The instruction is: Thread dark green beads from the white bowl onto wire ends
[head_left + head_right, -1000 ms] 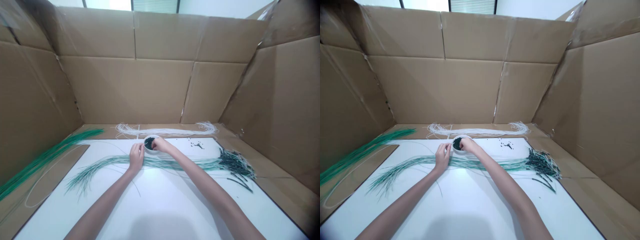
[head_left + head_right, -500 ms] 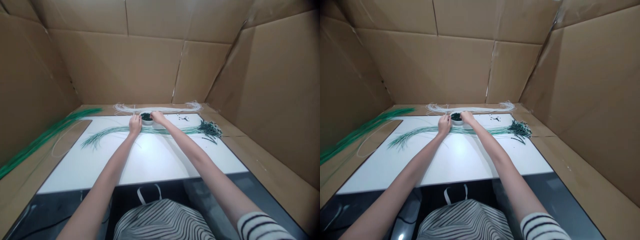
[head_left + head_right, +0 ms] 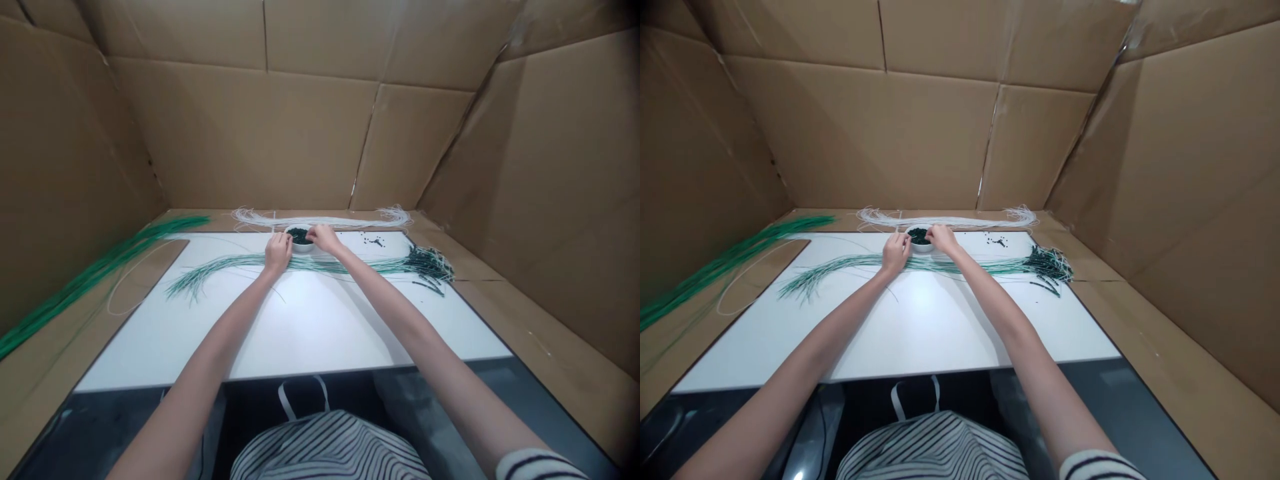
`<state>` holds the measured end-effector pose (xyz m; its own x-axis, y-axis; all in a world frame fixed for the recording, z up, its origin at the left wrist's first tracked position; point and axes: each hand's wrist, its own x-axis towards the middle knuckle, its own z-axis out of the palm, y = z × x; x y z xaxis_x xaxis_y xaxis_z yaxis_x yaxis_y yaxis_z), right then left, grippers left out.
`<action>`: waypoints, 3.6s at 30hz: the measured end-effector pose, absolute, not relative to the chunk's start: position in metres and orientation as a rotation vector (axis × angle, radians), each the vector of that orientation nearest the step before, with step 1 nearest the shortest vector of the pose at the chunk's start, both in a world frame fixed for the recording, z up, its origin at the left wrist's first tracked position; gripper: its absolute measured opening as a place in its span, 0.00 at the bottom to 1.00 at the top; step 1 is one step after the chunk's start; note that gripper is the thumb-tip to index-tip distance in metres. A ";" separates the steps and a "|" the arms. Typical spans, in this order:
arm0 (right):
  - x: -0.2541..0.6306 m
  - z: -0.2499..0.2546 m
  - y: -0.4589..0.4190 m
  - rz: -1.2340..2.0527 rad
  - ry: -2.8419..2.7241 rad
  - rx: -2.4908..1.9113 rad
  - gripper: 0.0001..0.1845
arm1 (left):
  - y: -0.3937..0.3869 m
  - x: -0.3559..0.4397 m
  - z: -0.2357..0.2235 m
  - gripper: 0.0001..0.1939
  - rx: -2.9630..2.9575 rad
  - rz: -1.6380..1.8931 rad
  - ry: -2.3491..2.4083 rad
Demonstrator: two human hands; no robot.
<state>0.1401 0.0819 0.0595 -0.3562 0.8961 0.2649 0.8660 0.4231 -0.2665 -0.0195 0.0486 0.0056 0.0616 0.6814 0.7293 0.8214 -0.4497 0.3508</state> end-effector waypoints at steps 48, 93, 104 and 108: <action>0.153 0.038 0.073 0.456 -2.107 -1.068 0.05 | 0.037 -0.004 0.012 0.08 -2.177 -1.729 -1.668; 0.147 0.031 0.056 1.148 -1.468 -0.863 0.13 | 0.028 -0.005 0.008 0.09 -2.223 -1.692 -1.472; 0.147 0.031 0.055 1.134 -1.483 -0.869 0.13 | 0.029 -0.005 0.007 0.08 -2.220 -1.680 -1.447; 0.147 0.032 0.054 1.090 -1.514 -0.880 0.12 | 0.029 -0.005 0.008 0.09 -2.241 -1.661 -1.450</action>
